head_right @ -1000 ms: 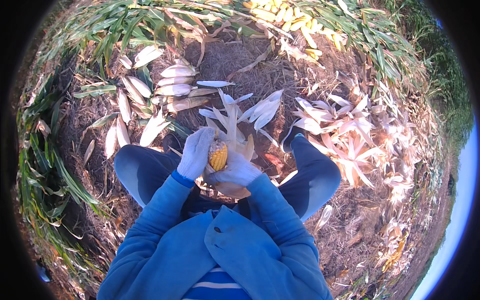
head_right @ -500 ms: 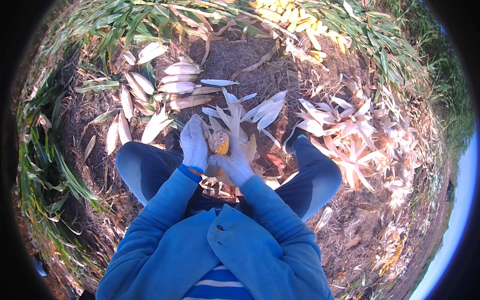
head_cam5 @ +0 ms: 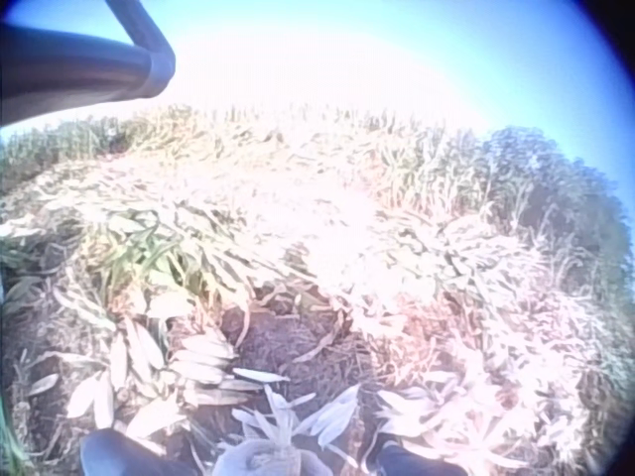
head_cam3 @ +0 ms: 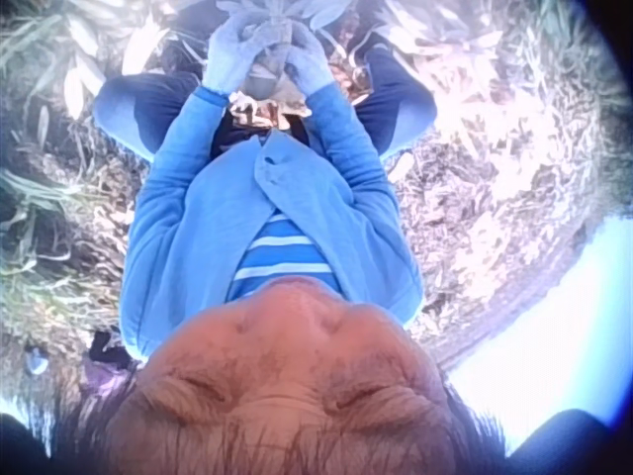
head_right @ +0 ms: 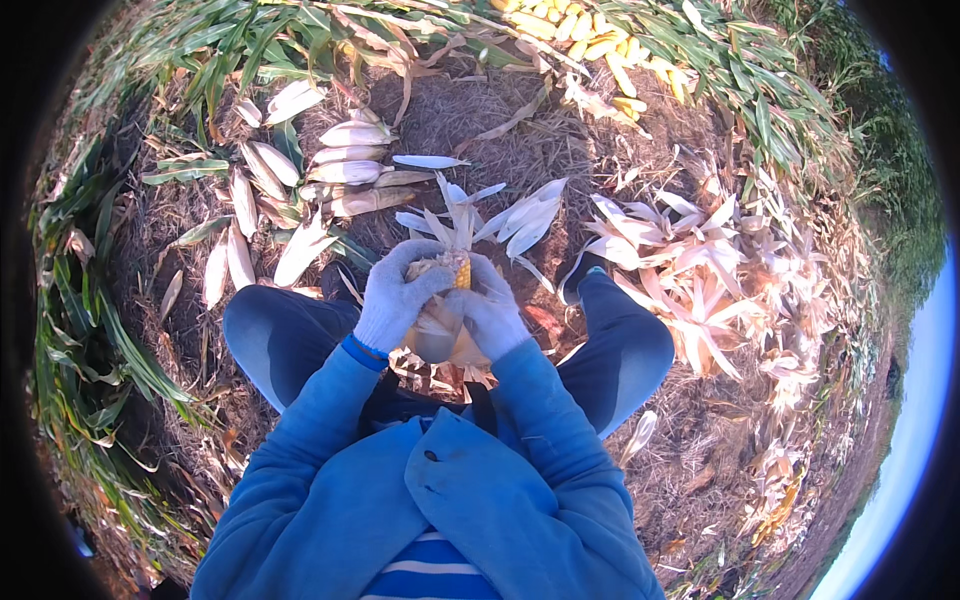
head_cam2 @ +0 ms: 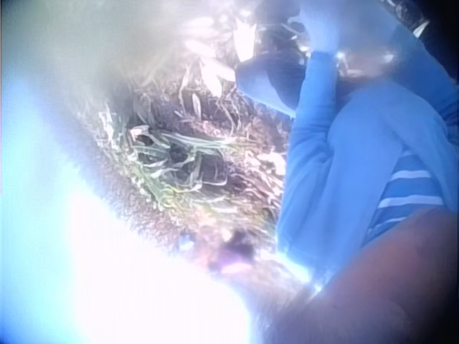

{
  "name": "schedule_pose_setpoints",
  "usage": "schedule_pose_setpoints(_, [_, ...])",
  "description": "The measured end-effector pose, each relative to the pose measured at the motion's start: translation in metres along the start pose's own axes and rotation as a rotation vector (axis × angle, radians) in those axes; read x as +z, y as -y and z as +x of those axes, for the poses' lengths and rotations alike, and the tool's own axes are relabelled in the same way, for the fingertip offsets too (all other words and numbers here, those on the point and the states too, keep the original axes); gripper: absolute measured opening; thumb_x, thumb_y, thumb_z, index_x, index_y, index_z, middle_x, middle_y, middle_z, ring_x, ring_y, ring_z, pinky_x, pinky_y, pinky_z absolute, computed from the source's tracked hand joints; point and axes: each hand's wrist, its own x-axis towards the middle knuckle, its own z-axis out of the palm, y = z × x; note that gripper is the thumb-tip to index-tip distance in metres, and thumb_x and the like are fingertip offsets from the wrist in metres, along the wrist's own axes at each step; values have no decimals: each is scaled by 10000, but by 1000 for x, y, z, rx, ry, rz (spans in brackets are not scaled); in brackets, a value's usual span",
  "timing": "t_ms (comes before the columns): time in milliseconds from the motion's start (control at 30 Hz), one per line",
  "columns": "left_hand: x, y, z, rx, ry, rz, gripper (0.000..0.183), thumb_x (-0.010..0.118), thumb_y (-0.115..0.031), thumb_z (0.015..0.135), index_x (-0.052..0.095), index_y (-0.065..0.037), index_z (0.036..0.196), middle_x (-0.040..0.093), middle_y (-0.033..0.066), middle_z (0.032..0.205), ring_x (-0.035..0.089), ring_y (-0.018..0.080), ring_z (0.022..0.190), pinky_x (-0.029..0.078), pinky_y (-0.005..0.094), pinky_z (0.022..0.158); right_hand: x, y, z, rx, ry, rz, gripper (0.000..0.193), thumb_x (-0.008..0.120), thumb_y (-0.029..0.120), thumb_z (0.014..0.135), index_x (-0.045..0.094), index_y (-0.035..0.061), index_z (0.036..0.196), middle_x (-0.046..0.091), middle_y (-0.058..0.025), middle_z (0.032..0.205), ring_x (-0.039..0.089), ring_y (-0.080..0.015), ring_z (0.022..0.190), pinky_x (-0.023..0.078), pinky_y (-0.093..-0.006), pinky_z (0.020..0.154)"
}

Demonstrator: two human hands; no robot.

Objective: The person sits on the ground in a cornfield and repeatedly husks corn cobs by hand. They remove the dried husks from each cob and place the cleaned cobs into a pile nearby.

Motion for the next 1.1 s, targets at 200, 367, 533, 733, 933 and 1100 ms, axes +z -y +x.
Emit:
schedule_pose_setpoints(200, [6,10,2,200,-29,149,180,695,-155,942,706,0,1033,710,105,1039,664,156,939,531,313,824,5,-1,3,-102,-127,216,521,610,-17,924,459,-13,1423,593,-121,1312,615,-234,1203,523,-363,1041])
schedule_pose_setpoints(367, [14,21,1,15,-87,-169,172,708,-157,915,682,-28,1025,679,108,1015,673,221,923,532,322,809,0,-4,4,-17,-103,146,498,628,22,945,460,-15,1412,596,-118,1285,618,-217,1167,531,-356,1010])
schedule_pose_setpoints(533, [16,19,-7,317,27,245,180,752,-162,859,687,-67,997,655,114,1111,680,291,939,551,349,802,-6,-4,4,-59,-125,151,492,631,28,950,463,11,1412,593,-112,1286,606,-205,1163,519,-344,997])
schedule_pose_setpoints(733, [19,23,-3,329,18,254,149,731,-145,863,648,-60,954,665,126,1043,677,312,926,547,377,777,-8,-3,3,-78,-164,116,460,622,32,961,467,46,1394,581,-101,1294,600,-202,1177,506,-339,1009])
schedule_pose_setpoints(933, [19,32,-3,179,-66,165,150,685,-162,905,587,-48,916,639,158,849,641,316,751,512,393,674,-9,-8,13,-117,-270,76,397,631,105,970,502,45,1340,602,-89,1232,617,-181,1089,517,-336,948])
schedule_pose_setpoints(1100, [20,32,0,130,2,257,249,700,-221,928,563,-29,847,574,158,712,568,280,631,461,382,599,-9,-15,29,-200,-421,-507,341,635,304,991,611,19,1178,647,-60,1064,616,-151,998,508,-331,870])
